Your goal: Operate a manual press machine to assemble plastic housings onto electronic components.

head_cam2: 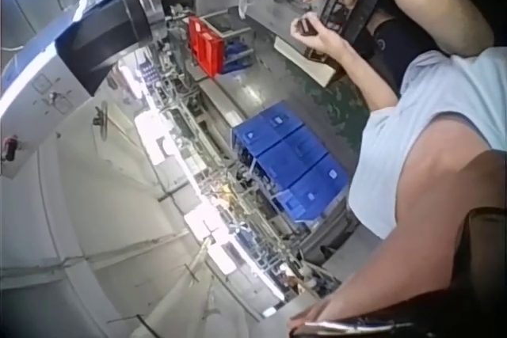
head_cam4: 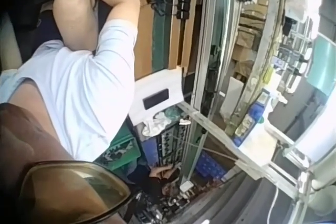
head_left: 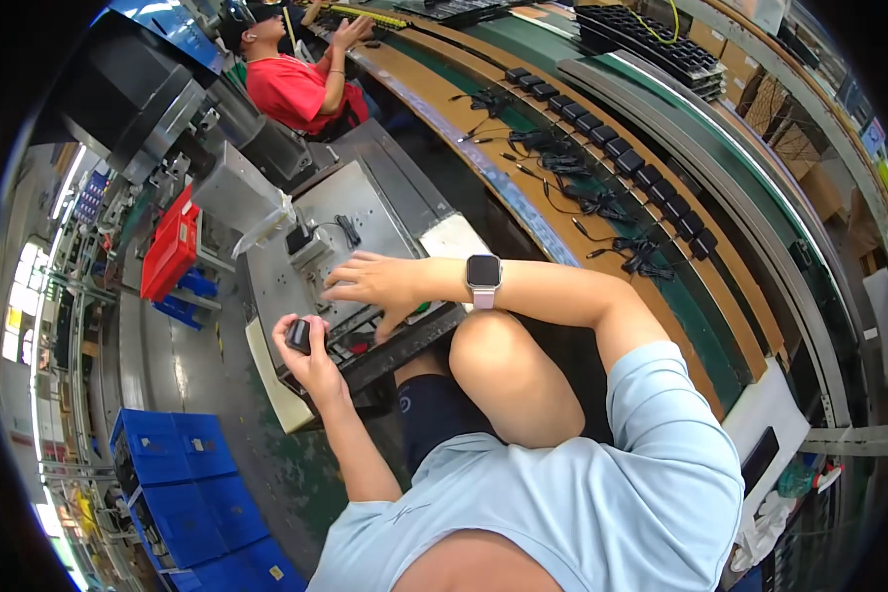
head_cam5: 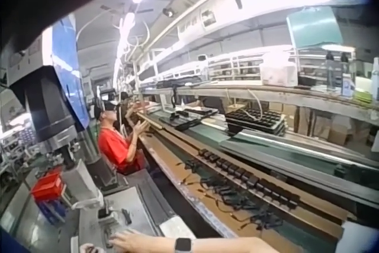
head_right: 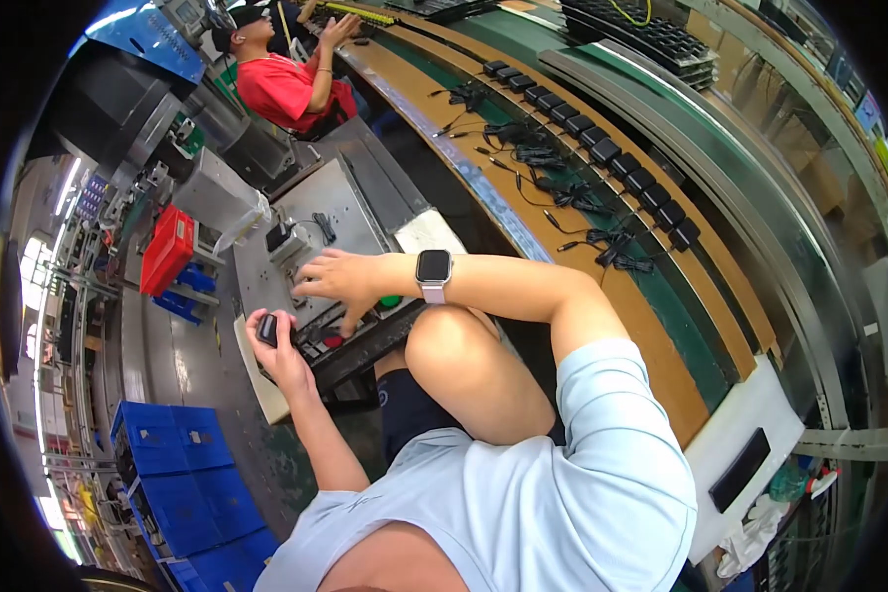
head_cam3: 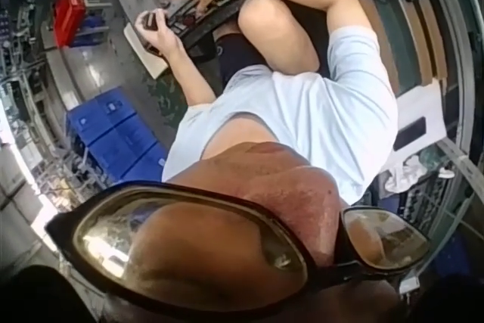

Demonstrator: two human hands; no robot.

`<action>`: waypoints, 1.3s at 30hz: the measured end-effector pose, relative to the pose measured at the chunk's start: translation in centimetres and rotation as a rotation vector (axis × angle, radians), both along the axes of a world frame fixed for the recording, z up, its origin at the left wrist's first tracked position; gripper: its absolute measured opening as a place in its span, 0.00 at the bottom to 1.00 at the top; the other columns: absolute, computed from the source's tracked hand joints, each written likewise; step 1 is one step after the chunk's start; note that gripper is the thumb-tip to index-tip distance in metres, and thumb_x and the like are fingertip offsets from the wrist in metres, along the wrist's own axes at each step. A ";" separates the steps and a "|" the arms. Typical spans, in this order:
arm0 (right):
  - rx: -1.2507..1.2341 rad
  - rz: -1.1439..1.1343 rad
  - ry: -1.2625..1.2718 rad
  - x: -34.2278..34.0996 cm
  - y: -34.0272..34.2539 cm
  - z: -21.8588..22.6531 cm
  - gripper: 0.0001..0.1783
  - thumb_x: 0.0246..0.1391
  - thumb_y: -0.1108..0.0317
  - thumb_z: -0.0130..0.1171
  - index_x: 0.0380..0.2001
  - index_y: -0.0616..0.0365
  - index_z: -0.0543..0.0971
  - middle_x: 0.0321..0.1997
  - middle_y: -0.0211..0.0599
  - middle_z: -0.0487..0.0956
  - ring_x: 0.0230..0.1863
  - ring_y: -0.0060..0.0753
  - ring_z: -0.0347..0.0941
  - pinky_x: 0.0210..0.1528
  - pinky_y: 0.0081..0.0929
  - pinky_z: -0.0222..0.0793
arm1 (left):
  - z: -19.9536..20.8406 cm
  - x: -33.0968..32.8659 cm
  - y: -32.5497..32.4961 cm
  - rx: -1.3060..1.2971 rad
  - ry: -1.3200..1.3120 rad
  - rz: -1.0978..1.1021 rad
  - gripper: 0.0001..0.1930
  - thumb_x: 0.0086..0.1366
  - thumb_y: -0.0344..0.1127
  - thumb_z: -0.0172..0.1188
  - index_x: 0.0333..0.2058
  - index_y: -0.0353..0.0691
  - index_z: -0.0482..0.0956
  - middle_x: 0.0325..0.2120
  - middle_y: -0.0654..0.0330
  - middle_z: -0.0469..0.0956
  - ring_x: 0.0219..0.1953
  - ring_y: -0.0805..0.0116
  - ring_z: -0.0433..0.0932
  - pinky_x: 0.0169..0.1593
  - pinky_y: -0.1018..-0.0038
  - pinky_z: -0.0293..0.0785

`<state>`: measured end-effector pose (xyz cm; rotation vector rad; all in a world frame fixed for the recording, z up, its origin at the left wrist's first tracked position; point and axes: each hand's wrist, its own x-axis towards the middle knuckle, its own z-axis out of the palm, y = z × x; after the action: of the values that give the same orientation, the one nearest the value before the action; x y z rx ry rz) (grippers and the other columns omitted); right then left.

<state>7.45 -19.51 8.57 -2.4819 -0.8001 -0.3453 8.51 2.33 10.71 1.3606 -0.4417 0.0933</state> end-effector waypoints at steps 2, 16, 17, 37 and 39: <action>-0.319 -0.081 0.027 -0.6 -1.3 1.7 0.56 0.22 0.49 0.78 0.60 0.48 0.66 0.65 0.41 0.63 0.67 0.48 0.55 0.64 0.61 0.52 | -1.1 0.3 0.3 0.054 0.159 0.137 0.15 0.64 0.28 0.59 0.48 0.39 0.68 0.36 0.58 0.73 0.35 0.71 0.73 0.45 0.77 0.69; -0.507 -0.309 -0.065 -1.6 -3.9 -3.9 0.58 0.28 0.49 0.76 0.65 0.49 0.61 0.66 0.43 0.60 0.69 0.47 0.53 0.63 0.64 0.52 | -16.0 6.7 11.4 0.392 0.076 0.413 0.15 0.63 0.30 0.61 0.46 0.39 0.69 0.38 0.56 0.74 0.34 0.69 0.76 0.43 0.76 0.72; -0.506 -0.315 -0.037 -1.5 -3.7 -3.5 0.57 0.28 0.49 0.76 0.65 0.50 0.62 0.66 0.43 0.60 0.69 0.47 0.53 0.62 0.65 0.52 | -16.1 7.1 11.7 0.407 0.070 0.398 0.15 0.63 0.29 0.61 0.46 0.39 0.69 0.38 0.56 0.74 0.34 0.69 0.76 0.43 0.76 0.72; -0.232 -1.224 -0.139 -18.0 -26.9 16.3 0.15 0.56 0.62 0.61 0.44 0.57 0.78 0.37 0.40 0.80 0.29 0.32 0.75 0.34 0.30 0.72 | -1.3 -2.4 1.5 0.304 0.147 -0.618 0.26 0.73 0.50 0.41 0.59 0.37 0.66 0.56 0.53 0.70 0.57 0.63 0.68 0.59 0.72 0.61; -0.272 -1.602 -0.101 -27.6 -37.6 14.4 0.20 0.56 0.54 0.60 0.41 0.62 0.76 0.33 0.46 0.81 0.31 0.45 0.77 0.36 0.38 0.72 | -4.5 -2.7 2.6 0.349 0.252 -0.656 0.23 0.73 0.48 0.43 0.56 0.36 0.68 0.54 0.54 0.72 0.54 0.65 0.71 0.56 0.73 0.65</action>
<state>-20.16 -57.07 22.96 -2.7824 1.3696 -0.8823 5.83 4.95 6.21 1.4773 -0.6895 -0.7153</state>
